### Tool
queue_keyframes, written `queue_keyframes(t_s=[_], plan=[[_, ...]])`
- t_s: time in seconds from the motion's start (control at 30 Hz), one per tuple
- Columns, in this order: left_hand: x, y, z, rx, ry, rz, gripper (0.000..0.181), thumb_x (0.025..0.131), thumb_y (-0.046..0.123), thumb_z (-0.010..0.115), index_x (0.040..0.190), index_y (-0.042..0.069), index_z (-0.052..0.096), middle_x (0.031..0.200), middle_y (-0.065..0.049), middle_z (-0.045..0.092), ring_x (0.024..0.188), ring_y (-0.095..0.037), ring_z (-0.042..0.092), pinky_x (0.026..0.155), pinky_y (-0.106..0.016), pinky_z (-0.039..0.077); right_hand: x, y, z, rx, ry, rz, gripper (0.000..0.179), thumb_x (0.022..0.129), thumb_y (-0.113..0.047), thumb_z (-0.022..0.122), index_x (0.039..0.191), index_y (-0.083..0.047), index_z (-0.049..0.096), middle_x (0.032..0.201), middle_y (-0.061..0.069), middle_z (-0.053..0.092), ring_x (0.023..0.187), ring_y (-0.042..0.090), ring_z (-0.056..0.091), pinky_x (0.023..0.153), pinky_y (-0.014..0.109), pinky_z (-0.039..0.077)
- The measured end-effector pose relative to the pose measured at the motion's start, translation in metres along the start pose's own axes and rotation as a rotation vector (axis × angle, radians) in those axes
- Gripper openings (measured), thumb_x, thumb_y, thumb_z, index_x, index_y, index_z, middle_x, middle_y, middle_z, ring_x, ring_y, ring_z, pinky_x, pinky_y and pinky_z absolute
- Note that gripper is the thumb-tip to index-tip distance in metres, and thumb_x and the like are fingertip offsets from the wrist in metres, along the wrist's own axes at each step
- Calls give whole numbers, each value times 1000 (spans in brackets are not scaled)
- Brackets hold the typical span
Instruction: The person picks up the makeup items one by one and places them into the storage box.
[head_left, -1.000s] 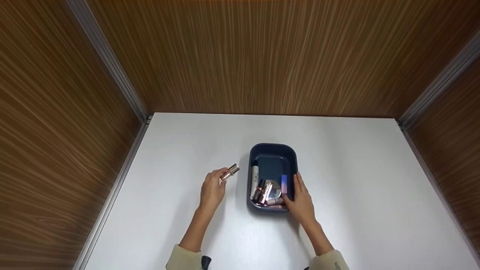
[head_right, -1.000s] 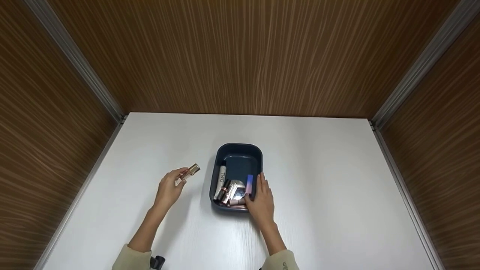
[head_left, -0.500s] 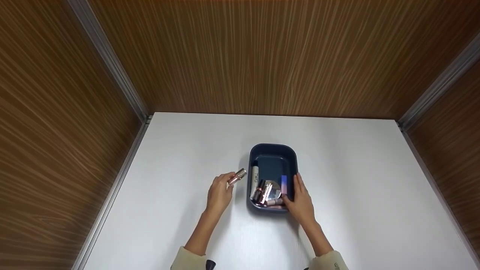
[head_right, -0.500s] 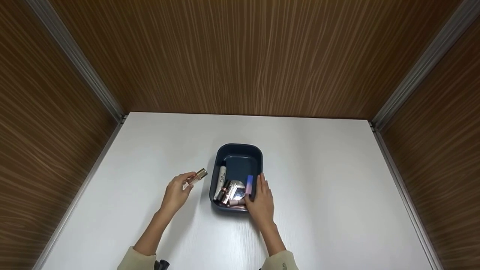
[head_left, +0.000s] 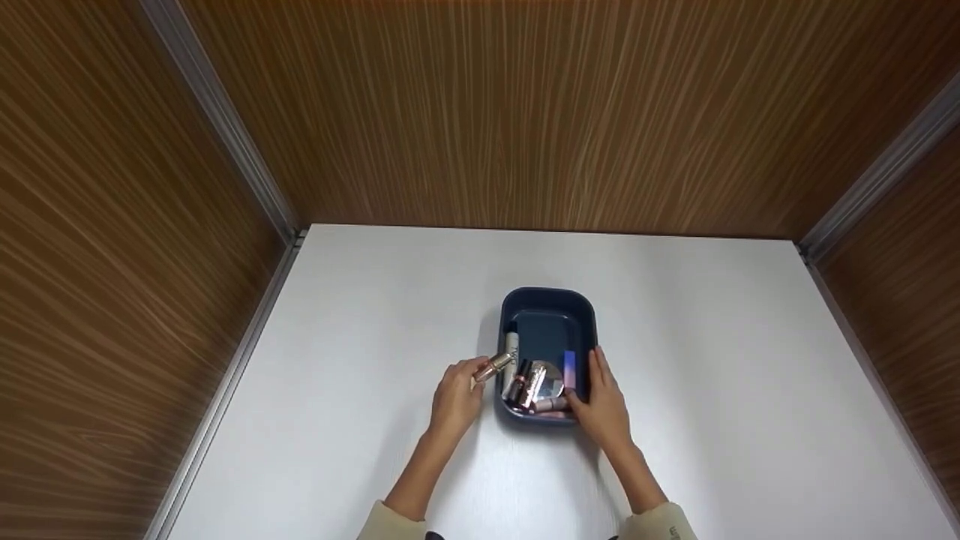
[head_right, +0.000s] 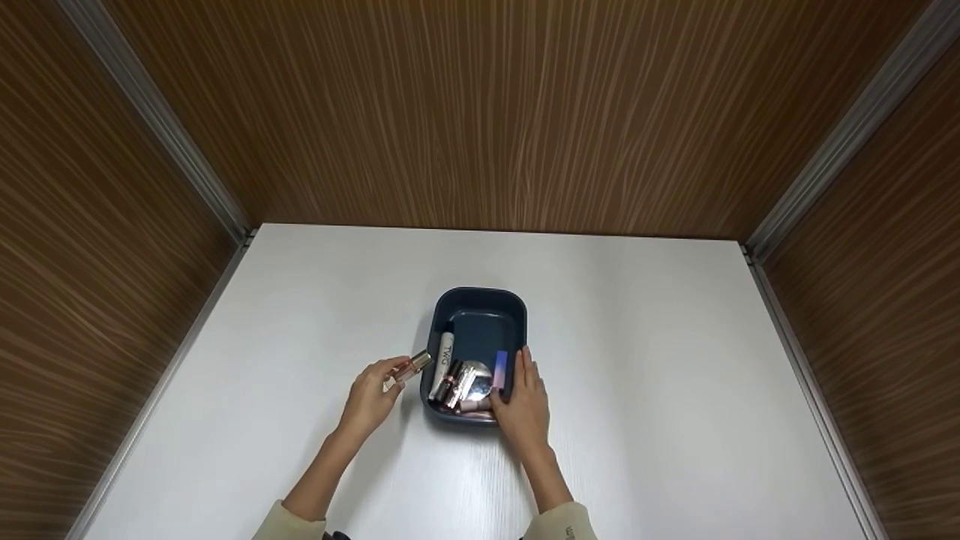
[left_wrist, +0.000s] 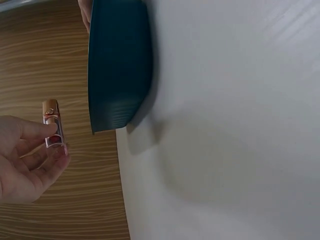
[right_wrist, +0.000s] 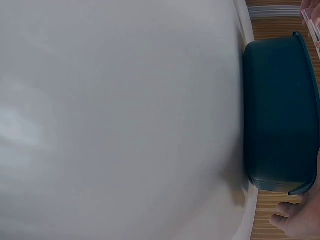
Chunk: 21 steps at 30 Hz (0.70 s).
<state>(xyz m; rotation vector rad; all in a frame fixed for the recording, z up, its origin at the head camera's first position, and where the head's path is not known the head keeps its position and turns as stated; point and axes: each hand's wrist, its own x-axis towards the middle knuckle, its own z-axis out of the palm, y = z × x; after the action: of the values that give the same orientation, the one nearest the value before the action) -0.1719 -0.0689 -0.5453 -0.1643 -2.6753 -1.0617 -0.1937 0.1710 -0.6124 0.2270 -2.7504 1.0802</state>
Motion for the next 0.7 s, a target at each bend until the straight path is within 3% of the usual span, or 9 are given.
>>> queue_keyframes(t_s=[0.7], plan=[[-4, 9, 15, -37, -77, -47, 38, 77, -3, 67, 115, 1, 61, 102, -9, 62, 92, -23, 56, 77, -35, 47, 1, -2, -1, 4, -4, -2, 76, 82, -15, 65, 141, 7, 23, 148, 18, 18, 130, 39, 23, 102, 50, 22]])
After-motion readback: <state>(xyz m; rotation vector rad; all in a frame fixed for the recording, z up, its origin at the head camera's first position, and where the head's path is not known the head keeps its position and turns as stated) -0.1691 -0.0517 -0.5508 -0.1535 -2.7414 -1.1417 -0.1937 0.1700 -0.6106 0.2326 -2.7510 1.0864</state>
